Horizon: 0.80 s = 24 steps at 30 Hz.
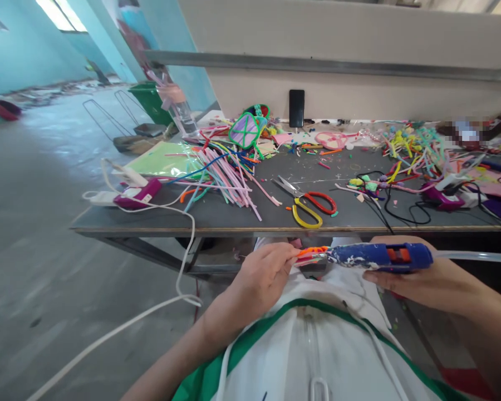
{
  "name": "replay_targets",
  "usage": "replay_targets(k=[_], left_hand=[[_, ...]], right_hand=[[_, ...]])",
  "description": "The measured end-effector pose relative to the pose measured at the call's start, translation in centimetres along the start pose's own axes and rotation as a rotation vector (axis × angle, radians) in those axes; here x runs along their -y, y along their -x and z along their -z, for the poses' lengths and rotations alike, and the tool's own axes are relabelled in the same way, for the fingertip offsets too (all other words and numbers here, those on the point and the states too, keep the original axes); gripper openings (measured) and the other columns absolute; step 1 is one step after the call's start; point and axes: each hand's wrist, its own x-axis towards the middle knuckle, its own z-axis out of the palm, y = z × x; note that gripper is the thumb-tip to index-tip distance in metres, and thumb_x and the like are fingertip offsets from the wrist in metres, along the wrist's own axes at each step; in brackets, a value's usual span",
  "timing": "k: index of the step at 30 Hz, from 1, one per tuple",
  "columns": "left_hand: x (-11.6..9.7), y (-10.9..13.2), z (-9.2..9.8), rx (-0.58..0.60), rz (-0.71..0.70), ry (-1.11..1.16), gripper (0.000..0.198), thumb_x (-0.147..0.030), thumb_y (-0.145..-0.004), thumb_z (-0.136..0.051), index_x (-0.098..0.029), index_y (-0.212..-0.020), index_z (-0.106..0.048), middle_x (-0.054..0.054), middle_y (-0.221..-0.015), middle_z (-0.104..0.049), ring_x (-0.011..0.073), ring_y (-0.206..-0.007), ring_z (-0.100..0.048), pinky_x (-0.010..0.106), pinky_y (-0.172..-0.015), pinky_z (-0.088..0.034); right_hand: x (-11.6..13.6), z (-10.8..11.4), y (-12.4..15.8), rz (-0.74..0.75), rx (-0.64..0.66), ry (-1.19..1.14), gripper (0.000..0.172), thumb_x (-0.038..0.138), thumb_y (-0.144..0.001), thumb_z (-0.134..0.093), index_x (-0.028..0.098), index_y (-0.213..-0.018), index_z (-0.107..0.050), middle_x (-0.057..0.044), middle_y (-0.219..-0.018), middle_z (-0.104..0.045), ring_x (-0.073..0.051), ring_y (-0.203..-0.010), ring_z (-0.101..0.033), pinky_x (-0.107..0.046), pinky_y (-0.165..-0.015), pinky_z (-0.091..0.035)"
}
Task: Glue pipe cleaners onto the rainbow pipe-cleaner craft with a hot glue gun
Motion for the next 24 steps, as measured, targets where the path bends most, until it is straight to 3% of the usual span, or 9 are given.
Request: replay_targets(k=[5, 15, 24], left_hand=[[-0.2, 0.1, -0.1, 0.049, -0.051, -0.05, 0.024, -0.008, -0.085, -0.056, -0.013, -0.108, -0.06, 0.006, -0.101, -0.069, 0.0141, -0.099, -0.062, 0.026, -0.094, -0.049], [-0.5, 0.2, -0.2, 0.097, -0.053, -0.043, 0.025, -0.009, -0.086, -0.054, -0.015, -0.11, -0.058, 0.006, -0.102, -0.068, 0.0165, -0.1, -0.062, 0.03, -0.092, -0.051], [-0.8, 0.1, 0.1, 0.134, -0.043, -0.044, 0.024, -0.009, -0.086, -0.052, -0.016, -0.109, -0.059, 0.006, -0.101, -0.069, 0.0173, -0.099, -0.063, 0.032, -0.091, -0.053]], right_hand=[[0.6, 0.4, -0.2, 0.028, 0.084, 0.147, 0.028, 0.037, -0.073, -0.066, 0.021, -0.06, -0.047, 0.006, -0.055, -0.045, -0.009, -0.05, -0.04, -0.02, -0.043, -0.034], [0.5, 0.3, -0.9, -0.033, 0.137, 0.146, 0.025, 0.035, -0.072, -0.066, 0.02, -0.064, -0.047, 0.007, -0.059, -0.043, -0.009, -0.054, -0.037, -0.019, -0.047, -0.033], [1.7, 0.0, -1.2, -0.078, 0.154, 0.098, 0.021, 0.032, -0.068, -0.067, 0.021, -0.064, -0.05, 0.008, -0.053, -0.041, -0.008, -0.047, -0.036, -0.019, -0.042, -0.03]])
